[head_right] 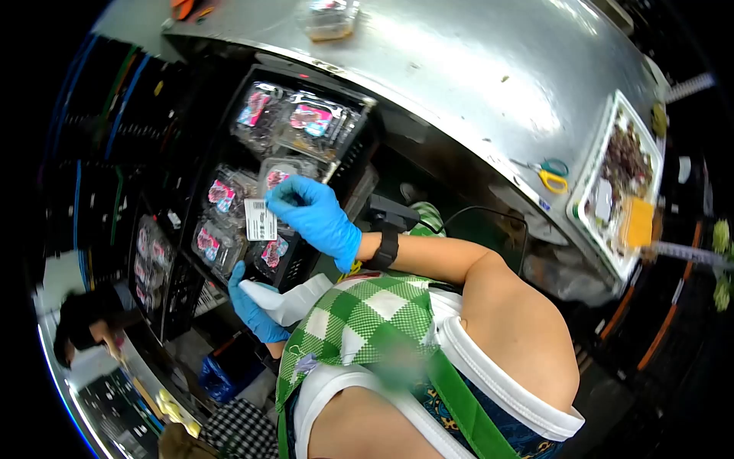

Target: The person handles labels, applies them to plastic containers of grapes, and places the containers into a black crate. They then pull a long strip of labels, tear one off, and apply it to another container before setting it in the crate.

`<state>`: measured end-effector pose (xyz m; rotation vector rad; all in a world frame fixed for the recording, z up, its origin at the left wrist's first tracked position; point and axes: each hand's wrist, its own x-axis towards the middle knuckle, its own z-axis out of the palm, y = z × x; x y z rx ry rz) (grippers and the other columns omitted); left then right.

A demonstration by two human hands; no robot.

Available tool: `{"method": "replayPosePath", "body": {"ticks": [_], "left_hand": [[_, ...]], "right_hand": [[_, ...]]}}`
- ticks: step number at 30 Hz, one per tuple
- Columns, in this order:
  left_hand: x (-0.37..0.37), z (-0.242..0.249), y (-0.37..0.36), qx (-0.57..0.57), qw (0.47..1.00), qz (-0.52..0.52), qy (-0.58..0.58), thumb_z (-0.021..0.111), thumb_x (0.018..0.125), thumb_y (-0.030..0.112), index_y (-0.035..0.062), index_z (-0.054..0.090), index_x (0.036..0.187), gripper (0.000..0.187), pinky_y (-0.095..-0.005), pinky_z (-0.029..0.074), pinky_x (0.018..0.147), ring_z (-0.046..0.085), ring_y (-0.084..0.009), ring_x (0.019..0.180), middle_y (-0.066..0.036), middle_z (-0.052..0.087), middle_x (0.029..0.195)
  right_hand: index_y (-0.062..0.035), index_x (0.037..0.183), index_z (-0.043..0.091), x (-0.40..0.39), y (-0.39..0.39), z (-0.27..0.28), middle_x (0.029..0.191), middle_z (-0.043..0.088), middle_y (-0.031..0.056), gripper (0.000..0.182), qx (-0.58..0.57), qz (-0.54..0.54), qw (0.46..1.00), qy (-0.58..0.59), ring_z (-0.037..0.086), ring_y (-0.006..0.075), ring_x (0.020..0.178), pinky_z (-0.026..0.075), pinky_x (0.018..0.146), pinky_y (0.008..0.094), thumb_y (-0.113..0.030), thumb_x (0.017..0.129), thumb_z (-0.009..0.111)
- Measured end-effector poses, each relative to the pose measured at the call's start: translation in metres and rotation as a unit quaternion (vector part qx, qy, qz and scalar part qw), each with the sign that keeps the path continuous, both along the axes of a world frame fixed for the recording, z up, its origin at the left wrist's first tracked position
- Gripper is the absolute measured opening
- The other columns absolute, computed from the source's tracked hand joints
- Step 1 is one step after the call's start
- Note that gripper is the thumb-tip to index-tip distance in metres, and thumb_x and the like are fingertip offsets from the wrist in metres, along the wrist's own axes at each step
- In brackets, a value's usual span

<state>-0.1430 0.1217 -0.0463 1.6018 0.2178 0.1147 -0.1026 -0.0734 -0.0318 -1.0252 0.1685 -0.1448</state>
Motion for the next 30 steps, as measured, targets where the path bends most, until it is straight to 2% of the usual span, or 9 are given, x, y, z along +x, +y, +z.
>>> {"method": "replayPosePath", "body": {"ticks": [4, 7, 11, 15, 19, 21, 24, 25, 30], "left_hand": [[0.012, -0.001, -0.027, 0.060, 0.944, -0.305, 0.114, 0.049, 0.074, 0.008, 0.0006, 0.035, 0.122, 0.050, -0.0187, 0.039, 0.053, 0.047, -0.0083, 0.057, -0.003, 0.051, 0.063], [0.017, 0.008, -0.062, 0.074, 0.898, -0.410, 0.142, 0.051, 0.074, 0.004, 0.0001, 0.034, 0.121, 0.050, -0.0183, 0.039, 0.061, 0.049, -0.0080, 0.063, -0.005, 0.053, 0.071], [0.024, -0.003, -0.083, -0.078, 0.944, -0.312, 0.074, 0.056, 0.080, 0.028, -0.0013, 0.042, 0.108, 0.042, -0.0184, 0.040, 0.057, 0.049, -0.0072, 0.064, -0.004, 0.053, 0.075], [0.028, 0.006, -0.092, -0.175, 0.957, -0.209, 0.102, 0.053, 0.083, 0.025, -0.0006, 0.048, 0.104, 0.033, -0.0194, 0.041, 0.060, 0.049, -0.0062, 0.065, -0.002, 0.055, 0.079], [0.034, 0.008, -0.093, -0.141, 0.971, -0.167, 0.096, 0.050, 0.085, 0.022, 0.0012, 0.051, 0.099, 0.025, -0.0195, 0.042, 0.056, 0.051, -0.0068, 0.063, -0.003, 0.056, 0.076], [0.036, 0.008, -0.091, -0.304, 0.930, -0.175, 0.112, 0.048, 0.086, 0.022, 0.0022, 0.054, 0.094, 0.022, -0.0224, 0.042, 0.048, 0.051, -0.0095, 0.054, -0.004, 0.056, 0.072], [0.046, 0.000, -0.092, -0.131, 0.981, -0.128, 0.068, 0.047, 0.086, 0.024, 0.0012, 0.049, 0.089, 0.023, -0.0239, 0.043, 0.043, 0.052, -0.0139, 0.049, -0.007, 0.054, 0.068], [0.045, 0.009, -0.094, -0.173, 0.972, -0.131, 0.095, 0.047, 0.086, 0.025, 0.0017, 0.050, 0.088, 0.023, -0.0236, 0.042, 0.042, 0.052, -0.0130, 0.049, -0.005, 0.054, 0.067], [0.068, 0.000, -0.100, 0.006, 0.998, -0.066, -0.009, 0.047, 0.087, 0.019, 0.0023, 0.054, 0.076, 0.021, -0.0199, 0.039, 0.054, 0.046, -0.0051, 0.059, -0.001, 0.053, 0.065]], "right_hand": [[-0.0021, 0.084, 0.056, -0.009, -0.018, -0.004, 0.074, 0.056, -0.0001, 0.012, 0.086, -0.047, 0.994, 0.051, 0.049, 0.0048, 0.064, 0.043, 0.059, 0.0193, -0.011, 0.077, 0.060], [-0.0028, 0.086, 0.056, -0.012, -0.018, -0.014, 0.074, 0.056, 0.0010, 0.012, 0.099, -0.068, 0.990, 0.077, 0.051, 0.0056, 0.064, 0.044, 0.059, 0.0190, -0.011, 0.077, 0.060], [-0.0008, 0.088, 0.056, -0.016, -0.021, -0.013, 0.074, 0.057, 0.0017, 0.012, 0.036, -0.097, 0.994, 0.037, 0.052, 0.0056, 0.065, 0.044, 0.060, 0.0187, -0.008, 0.078, 0.058], [-0.0004, 0.090, 0.056, -0.014, -0.019, -0.009, 0.077, 0.058, 0.0027, 0.014, 0.019, -0.098, 0.995, 0.022, 0.053, 0.0072, 0.066, 0.044, 0.061, 0.0201, -0.007, 0.077, 0.059], [-0.0001, 0.090, 0.056, -0.005, -0.016, -0.006, 0.077, 0.058, 0.0026, 0.015, 0.038, -0.043, 0.997, 0.053, 0.053, 0.0070, 0.066, 0.044, 0.061, 0.0201, -0.007, 0.077, 0.059], [0.0001, 0.089, 0.056, 0.005, -0.014, -0.010, 0.077, 0.057, 0.0020, 0.014, 0.011, -0.038, 0.998, 0.049, 0.053, 0.0065, 0.065, 0.044, 0.060, 0.0196, -0.006, 0.077, 0.059], [-0.0007, 0.087, 0.056, 0.016, -0.015, -0.008, 0.077, 0.057, 0.0007, 0.012, 0.025, -0.013, 0.998, 0.058, 0.050, 0.0053, 0.066, 0.043, 0.061, 0.0187, -0.006, 0.076, 0.059], [-0.0008, 0.088, 0.056, 0.022, -0.016, -0.012, 0.077, 0.057, -0.0001, 0.013, 0.018, -0.007, 0.999, 0.050, 0.050, 0.0047, 0.067, 0.042, 0.062, 0.0184, -0.006, 0.077, 0.059], [-0.0047, 0.093, 0.050, 0.066, -0.040, -0.007, 0.085, 0.051, 0.0007, 0.019, -0.189, 0.030, 0.979, -0.069, 0.048, 0.0075, 0.077, 0.040, 0.068, 0.0217, -0.010, 0.077, 0.058]]}}
